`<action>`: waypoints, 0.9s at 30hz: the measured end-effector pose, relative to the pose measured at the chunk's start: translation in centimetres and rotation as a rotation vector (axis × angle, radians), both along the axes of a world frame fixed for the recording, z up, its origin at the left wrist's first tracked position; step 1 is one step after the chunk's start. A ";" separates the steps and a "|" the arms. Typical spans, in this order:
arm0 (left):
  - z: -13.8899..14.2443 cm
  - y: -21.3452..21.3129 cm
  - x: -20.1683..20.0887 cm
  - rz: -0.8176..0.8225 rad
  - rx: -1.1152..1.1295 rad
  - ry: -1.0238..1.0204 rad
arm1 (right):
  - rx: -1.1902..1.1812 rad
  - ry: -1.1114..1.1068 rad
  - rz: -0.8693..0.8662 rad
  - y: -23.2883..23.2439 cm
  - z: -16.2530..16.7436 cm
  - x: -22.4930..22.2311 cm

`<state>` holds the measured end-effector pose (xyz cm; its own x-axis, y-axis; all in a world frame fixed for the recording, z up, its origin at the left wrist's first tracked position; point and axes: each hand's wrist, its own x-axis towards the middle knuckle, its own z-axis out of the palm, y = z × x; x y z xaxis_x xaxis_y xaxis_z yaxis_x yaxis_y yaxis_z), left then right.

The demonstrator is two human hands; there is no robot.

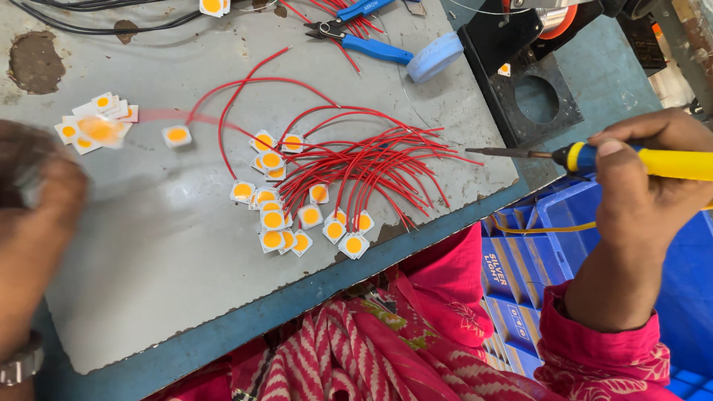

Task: The person strips insulation from the ends of red and black wires with pliers, dips the stripped ends into a small container of flux, and uses a soldering iron to solder the wire ends onto the pads of small square LED chips on the workbench, working through the components one at a time.

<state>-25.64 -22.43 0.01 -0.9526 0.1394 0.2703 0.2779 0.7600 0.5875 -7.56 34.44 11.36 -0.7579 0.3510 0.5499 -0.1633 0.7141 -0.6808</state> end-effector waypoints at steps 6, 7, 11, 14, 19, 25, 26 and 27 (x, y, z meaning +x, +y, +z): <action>0.2 -3.2 -2.2 0.151 0.235 0.284 | -0.119 0.033 -0.081 3.4 -3.5 1.3; 1.3 -3.0 -1.8 0.134 0.269 0.369 | -0.149 0.028 -0.083 3.9 -4.3 1.6; 5.1 1.2 -0.6 -0.097 0.136 0.446 | -0.258 0.038 -0.048 5.6 -7.9 2.1; 6.3 4.7 0.1 -0.312 0.067 0.324 | -0.318 0.053 0.011 6.2 -10.3 2.0; 6.8 5.9 0.1 -0.406 0.216 0.137 | -0.411 0.096 0.132 5.2 -12.9 1.0; 6.2 5.6 -0.5 -0.332 0.269 0.136 | -0.458 0.186 0.325 0.7 -10.7 -1.9; 6.0 5.6 -0.7 -0.320 0.279 0.155 | -0.444 0.198 0.338 -0.7 -9.7 -1.9; 5.7 5.6 -0.8 -0.309 0.291 0.173 | -0.427 0.217 0.356 -2.2 -8.8 -1.9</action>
